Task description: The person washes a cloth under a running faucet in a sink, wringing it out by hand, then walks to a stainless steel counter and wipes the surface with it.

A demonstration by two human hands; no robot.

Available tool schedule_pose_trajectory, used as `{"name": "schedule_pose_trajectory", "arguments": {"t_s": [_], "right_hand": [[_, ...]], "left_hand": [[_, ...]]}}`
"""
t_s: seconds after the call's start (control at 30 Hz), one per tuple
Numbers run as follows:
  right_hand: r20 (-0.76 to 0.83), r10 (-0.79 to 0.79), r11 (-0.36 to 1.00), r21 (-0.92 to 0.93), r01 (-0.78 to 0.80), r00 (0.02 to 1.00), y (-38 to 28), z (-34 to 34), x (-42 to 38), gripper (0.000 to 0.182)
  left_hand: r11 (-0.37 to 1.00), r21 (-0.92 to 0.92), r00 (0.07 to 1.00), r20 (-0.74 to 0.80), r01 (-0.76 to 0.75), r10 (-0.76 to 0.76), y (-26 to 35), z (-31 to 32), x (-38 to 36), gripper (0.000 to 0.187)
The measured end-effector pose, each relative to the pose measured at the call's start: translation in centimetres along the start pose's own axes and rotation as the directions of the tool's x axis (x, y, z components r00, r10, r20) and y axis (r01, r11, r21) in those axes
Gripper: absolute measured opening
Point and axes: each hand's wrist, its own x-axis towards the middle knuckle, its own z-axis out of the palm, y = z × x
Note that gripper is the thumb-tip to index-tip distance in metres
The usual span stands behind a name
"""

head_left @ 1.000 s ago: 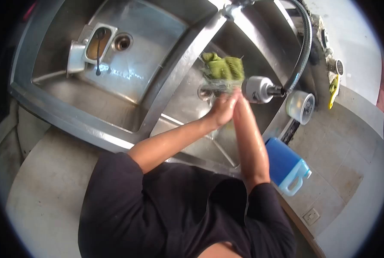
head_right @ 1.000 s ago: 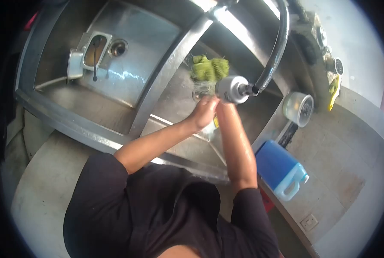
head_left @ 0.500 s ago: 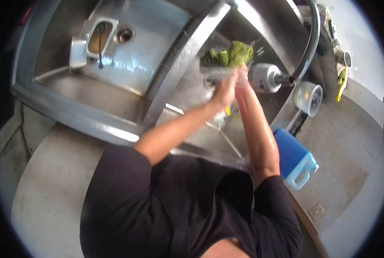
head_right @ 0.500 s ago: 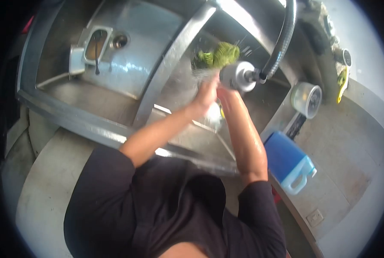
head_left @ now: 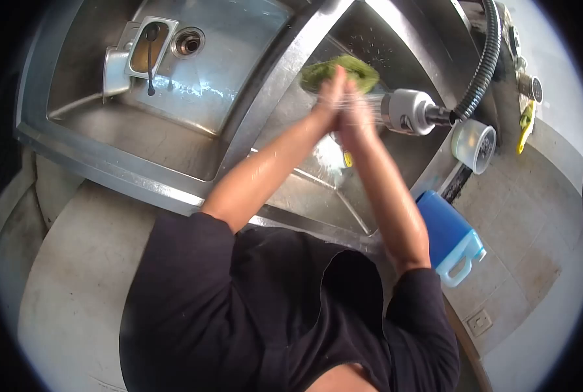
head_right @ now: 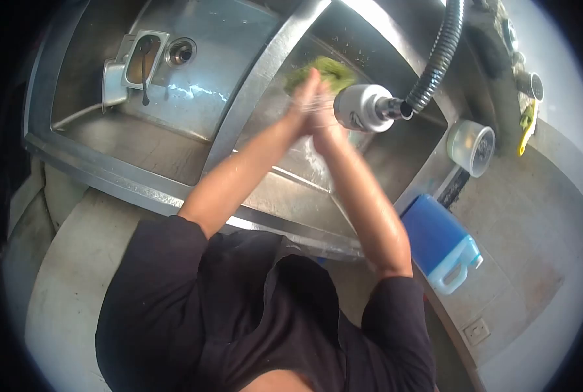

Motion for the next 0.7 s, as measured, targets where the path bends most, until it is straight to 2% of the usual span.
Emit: {"name": "schedule_pose_trajectory", "arguments": {"t_s": [0.03,0.07,0.1,0.13,0.17,0.2,0.23,0.27,0.3,0.33,0.43,0.47,0.5,0.57,0.6,0.63,0.67,0.7], "right_hand": [[-0.019,-0.185,0.972,-0.148,0.18,0.983,0.3,1.7,-3.0,0.044],[-0.044,0.137,0.99,0.021,-0.137,0.99,-0.9,0.9,-1.5,0.042],[-0.026,0.145,0.989,-0.003,-0.145,0.989,-1.9,-1.1,0.2,0.044],[0.058,0.176,0.98,0.084,-0.181,0.983,-1.0,-2.5,1.2,0.044],[0.151,0.206,0.96,0.159,-0.229,0.967,-0.1,-3.0,1.7,0.044],[0.029,0.047,0.999,-0.008,-0.047,0.998,1.0,-1.1,1.0,0.041],[-0.08,-0.13,0.975,-0.192,0.112,0.988,2.4,0.5,-1.0,0.04],[-0.087,0.082,0.987,-0.131,-0.093,0.993,-2.0,3.2,-3.5,0.039],[-0.054,0.149,0.989,-0.013,-0.15,0.987,-0.8,0.7,0.0,0.045],[-0.057,0.144,0.989,-0.009,-0.145,0.988,-0.1,0.3,0.0,0.045],[-0.019,-0.067,0.993,-0.103,0.065,0.998,1.6,1.7,-1.4,0.036],[-0.023,-0.056,0.998,-0.033,0.056,0.998,0.5,2.1,-1.1,0.039],[-0.031,-0.064,0.998,-0.028,0.063,0.998,-0.8,1.9,-1.0,0.039],[-0.157,0.211,0.976,-0.022,-0.217,0.965,-2.6,1.3,-0.7,0.052],[-0.16,-0.016,0.987,-0.16,-0.01,0.987,1.1,1.4,-0.7,0.046],[-0.02,-0.014,0.964,-0.266,0.008,1.0,3.1,-1.4,0.5,0.047],[-0.109,0.105,0.967,-0.221,-0.127,0.988,1.1,-1.9,1.3,0.047],[-0.186,0.218,0.956,-0.159,-0.248,0.958,-1.0,-2.1,2.4,0.048]], "left_hand": [[0.97,-0.155,0.979,-0.049,0.188,-0.198,-1.0,-2.3,3.8,0.05],[0.996,0.069,0.998,0.04,0.049,-0.052,-3.0,-2.9,5.4,0.056],[0.962,-0.056,0.955,0.119,-0.267,0.272,-5.2,-1.0,3.3,0.058],[0.963,-0.051,0.955,0.12,-0.265,0.27,-4.8,-1.5,3.6,0.058],[0.984,-0.068,0.981,0.091,-0.163,0.169,-3.7,-2.6,4.3,0.052],[0.993,-0.092,0.994,0.066,-0.076,0.082,-2.2,-3.6,5.4,0.046],[0.993,-0.115,0.999,0.046,0.029,-0.024,-1.6,-4.0,5.5,0.04],[0.983,0.174,0.997,-0.035,-0.063,0.071,-1.4,-3.0,3.6,0.041],[0.982,0.18,0.998,-0.03,-0.05,0.056,-1.3,-2.5,3.2,0.041],[0.992,0.124,0.999,-0.03,-0.007,0.01,-0.8,-2.1,3.3,0.043],[0.992,-0.061,0.991,-0.057,0.114,-0.118,0.2,-2.8,4.0,0.05],[0.994,0.091,0.998,-0.038,-0.053,0.057,-3.5,-3.6,6.2,0.051],[0.993,0.076,0.992,-0.074,-0.095,0.101,-4.6,-1.0,2.8,0.041],[0.988,-0.062,0.986,0.076,-0.142,0.147,-5.9,-1.7,3.4,0.04],[0.999,-0.033,0.999,0.038,0.014,-0.013,-4.2,-2.8,4.7,0.045],[0.981,-0.016,0.981,-0.007,0.195,-0.195,-3.2,-4.0,6.3,0.05],[0.957,0.29,0.994,0.09,0.027,-0.056,-6.9,-5.1,9.0,0.056],[0.995,0.043,0.981,0.177,-0.088,0.079,-7.0,-1.9,3.5,0.052]]}}
